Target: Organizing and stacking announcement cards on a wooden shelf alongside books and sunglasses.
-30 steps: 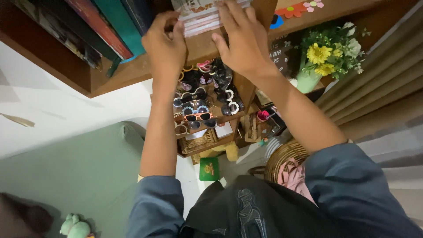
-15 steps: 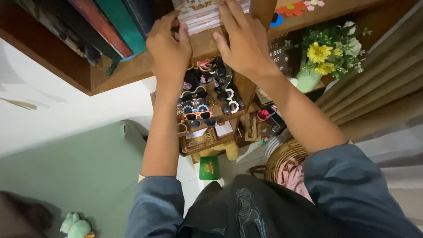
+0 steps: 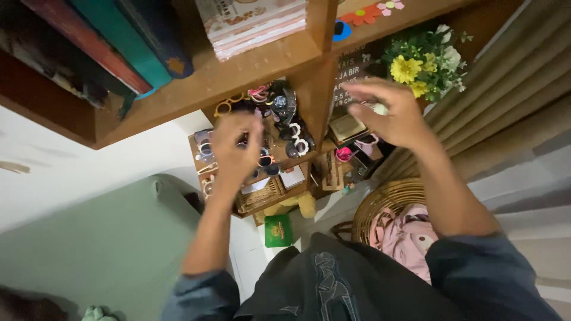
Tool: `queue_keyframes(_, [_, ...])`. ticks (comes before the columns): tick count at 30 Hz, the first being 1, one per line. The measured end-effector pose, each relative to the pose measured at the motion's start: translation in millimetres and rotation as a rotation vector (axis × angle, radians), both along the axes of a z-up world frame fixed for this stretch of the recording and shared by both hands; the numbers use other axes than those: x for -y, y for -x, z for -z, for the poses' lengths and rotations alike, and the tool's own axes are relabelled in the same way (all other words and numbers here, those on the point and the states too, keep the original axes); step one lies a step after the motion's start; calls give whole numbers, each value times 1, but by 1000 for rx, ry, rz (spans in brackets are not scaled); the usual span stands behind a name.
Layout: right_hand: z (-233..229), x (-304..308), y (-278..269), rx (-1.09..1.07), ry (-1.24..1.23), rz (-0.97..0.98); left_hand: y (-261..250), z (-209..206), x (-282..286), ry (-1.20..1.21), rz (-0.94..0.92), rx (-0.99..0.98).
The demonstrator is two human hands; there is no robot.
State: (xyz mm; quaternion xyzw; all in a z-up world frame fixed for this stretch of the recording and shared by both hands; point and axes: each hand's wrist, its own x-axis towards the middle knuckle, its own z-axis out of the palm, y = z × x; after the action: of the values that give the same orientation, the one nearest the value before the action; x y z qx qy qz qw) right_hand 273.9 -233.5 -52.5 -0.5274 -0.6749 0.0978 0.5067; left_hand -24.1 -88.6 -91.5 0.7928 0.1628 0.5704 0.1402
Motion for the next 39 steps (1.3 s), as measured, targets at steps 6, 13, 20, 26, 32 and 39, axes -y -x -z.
queue_keyframes(6, [99, 36, -34, -223, 307, 228, 14, 139, 52, 598, 292, -486])
queue_keyframes(13, [201, 60, -61, -395, 187, 243, 40, 221, 60, 599, 422, -392])
queue_keyframes(20, [248, 52, -94, -980, -143, 36, 33, 235, 54, 1057, 553, -186])
queue_keyframes(26, [211, 53, -64, -1045, 338, 192, 29, 221, 67, 1095, 583, -261])
queue_keyframes(32, [211, 53, -76, -1003, 385, 313, 12, 207, 82, 1005, 427, -400])
queue_keyframes(39, [159, 54, -68, -955, 332, 73, 0, 206, 91, 1068, 375, -366])
